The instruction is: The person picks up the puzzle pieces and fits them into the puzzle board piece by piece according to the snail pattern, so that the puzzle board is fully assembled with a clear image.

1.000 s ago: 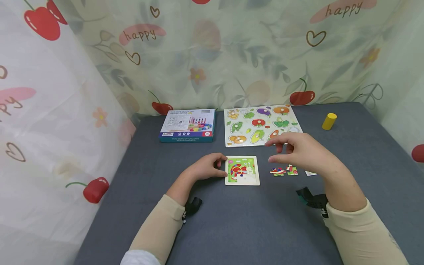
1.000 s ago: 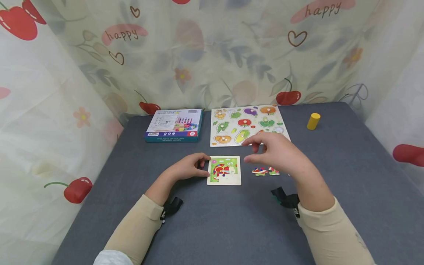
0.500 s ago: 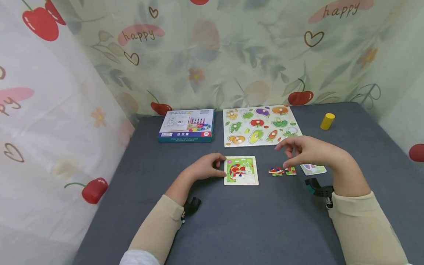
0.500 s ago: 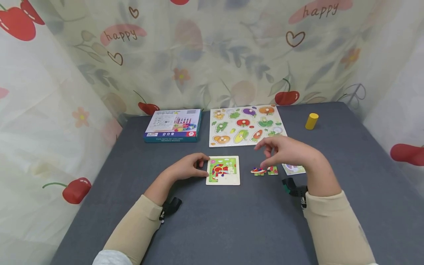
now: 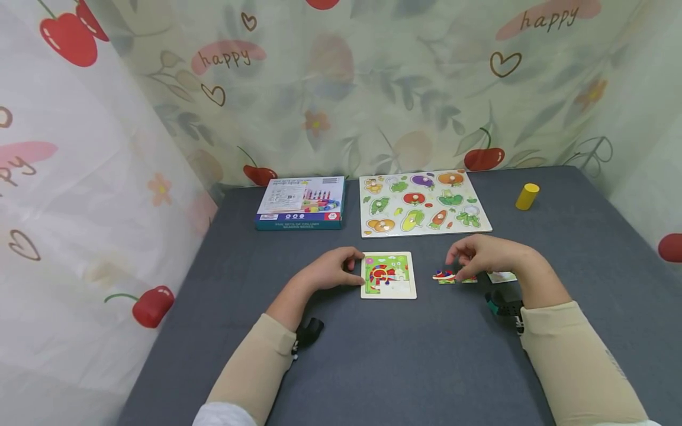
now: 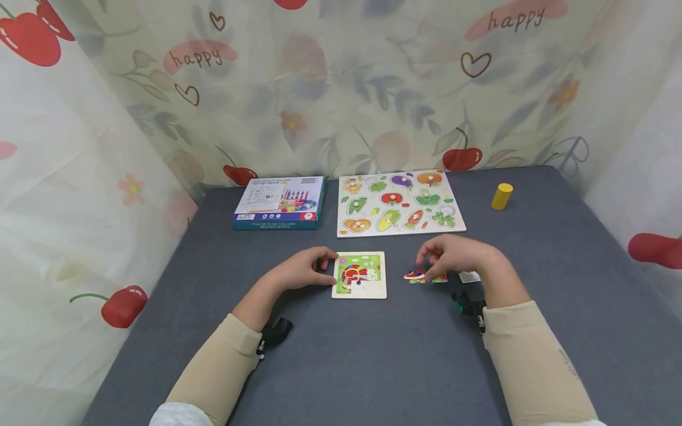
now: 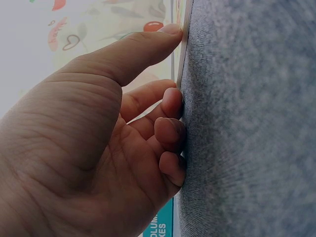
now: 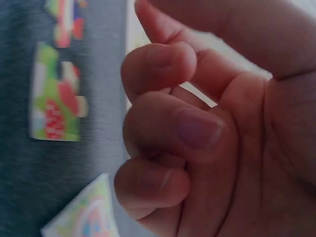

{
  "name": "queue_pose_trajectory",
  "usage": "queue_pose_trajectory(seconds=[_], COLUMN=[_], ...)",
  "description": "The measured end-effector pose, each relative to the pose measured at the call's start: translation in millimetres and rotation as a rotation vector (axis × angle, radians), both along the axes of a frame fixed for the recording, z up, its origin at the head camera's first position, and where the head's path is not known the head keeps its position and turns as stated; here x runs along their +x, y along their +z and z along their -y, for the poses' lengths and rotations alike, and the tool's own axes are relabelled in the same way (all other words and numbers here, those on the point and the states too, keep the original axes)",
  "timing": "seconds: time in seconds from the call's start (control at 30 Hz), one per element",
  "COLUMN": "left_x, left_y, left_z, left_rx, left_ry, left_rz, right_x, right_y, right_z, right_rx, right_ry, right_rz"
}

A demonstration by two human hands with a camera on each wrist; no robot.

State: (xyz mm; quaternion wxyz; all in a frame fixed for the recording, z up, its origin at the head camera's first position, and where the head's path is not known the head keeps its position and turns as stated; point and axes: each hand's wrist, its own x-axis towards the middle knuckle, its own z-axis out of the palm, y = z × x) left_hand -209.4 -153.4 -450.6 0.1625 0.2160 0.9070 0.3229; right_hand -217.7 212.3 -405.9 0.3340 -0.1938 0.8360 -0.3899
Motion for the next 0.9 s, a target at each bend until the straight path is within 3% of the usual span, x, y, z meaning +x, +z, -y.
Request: queue_pose_trajectory(seconds=[0.2, 0.43, 0.9], left_x=[-0.5, -1.3, -1.2], left_y=[-0.9, -1.1, -1.1], left_z=[-0.4, -1.1, -0.2], left_rx=[-0.002, 0.000, -0.002], left_ry=[0.001, -0.002, 0.005], left_rz=[0.002, 0.001, 0.003], right_x=[-3.5, -5.7, -7.3], right_y=[-13.8, -19.1, -18.8], right_z=[8.1, 14.4, 16.8], right_rx=[0.091, 0.182, 0.172], right_ry=[-0.020, -0.061, -0.064], right_rz=[-0.016, -0.067, -0.105])
